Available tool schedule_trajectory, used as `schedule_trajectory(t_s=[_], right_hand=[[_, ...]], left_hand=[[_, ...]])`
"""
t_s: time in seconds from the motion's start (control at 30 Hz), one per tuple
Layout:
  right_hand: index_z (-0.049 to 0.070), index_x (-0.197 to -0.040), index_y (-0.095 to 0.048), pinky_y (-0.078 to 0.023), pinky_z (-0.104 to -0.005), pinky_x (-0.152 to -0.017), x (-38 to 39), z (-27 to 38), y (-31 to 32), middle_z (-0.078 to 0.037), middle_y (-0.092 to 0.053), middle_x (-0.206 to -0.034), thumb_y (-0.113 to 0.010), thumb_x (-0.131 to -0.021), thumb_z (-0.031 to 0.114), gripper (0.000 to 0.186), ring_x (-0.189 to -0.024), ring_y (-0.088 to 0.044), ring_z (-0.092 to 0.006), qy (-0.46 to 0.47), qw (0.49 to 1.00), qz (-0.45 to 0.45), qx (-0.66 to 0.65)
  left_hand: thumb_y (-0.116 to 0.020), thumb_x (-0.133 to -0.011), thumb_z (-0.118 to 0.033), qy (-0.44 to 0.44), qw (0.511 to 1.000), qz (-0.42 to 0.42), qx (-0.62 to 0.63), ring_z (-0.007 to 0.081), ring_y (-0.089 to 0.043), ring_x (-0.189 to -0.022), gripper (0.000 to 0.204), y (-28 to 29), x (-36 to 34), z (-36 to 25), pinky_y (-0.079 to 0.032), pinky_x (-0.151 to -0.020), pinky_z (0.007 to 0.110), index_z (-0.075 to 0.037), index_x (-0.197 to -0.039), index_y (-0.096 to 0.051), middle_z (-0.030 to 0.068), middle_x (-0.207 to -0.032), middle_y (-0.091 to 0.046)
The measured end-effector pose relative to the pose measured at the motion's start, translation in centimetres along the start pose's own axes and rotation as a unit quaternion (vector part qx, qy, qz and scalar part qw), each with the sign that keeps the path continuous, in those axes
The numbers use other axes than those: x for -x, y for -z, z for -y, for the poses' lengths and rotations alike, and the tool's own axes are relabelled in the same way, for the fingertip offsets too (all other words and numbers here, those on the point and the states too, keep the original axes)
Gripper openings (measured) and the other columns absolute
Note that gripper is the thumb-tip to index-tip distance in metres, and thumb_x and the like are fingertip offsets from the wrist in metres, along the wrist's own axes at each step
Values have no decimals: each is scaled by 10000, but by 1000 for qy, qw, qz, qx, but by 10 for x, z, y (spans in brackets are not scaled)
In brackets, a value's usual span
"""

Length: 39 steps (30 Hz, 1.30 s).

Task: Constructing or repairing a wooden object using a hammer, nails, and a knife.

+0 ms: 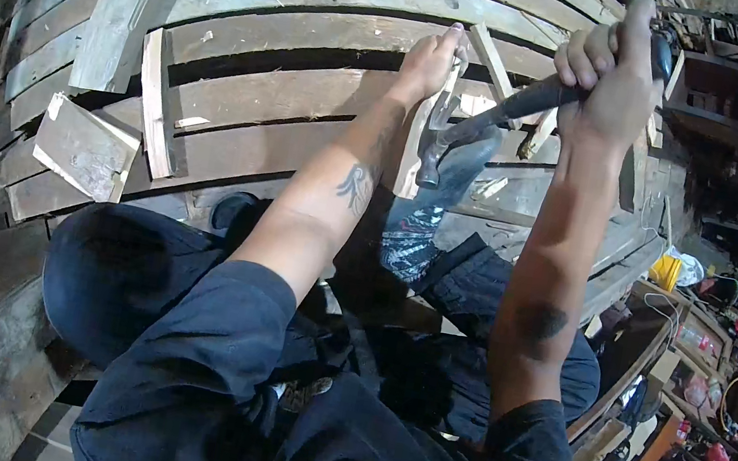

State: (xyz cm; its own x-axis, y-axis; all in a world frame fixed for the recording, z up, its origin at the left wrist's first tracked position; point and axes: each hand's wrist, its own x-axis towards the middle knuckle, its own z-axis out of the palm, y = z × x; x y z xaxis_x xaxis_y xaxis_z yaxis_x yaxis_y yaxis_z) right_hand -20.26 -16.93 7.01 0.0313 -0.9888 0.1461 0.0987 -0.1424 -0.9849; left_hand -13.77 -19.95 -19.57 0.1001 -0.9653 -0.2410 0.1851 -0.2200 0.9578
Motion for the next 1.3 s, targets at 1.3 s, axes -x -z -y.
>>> schedule_trajectory(t_s=[1.3], right_hand=[[91,-753,-477,-383,-300,-488,24,11,-105,-4,-397,-569,-672,-987,302,370,-473,-402,-131,61,982,177,-13]], left_hand=[[-322,-1041,-571,-103,971,-216,-23,448,-669,-954,693,131,-6,-56,-502,-854,513,-24,-951,-739,264,-924,-708]])
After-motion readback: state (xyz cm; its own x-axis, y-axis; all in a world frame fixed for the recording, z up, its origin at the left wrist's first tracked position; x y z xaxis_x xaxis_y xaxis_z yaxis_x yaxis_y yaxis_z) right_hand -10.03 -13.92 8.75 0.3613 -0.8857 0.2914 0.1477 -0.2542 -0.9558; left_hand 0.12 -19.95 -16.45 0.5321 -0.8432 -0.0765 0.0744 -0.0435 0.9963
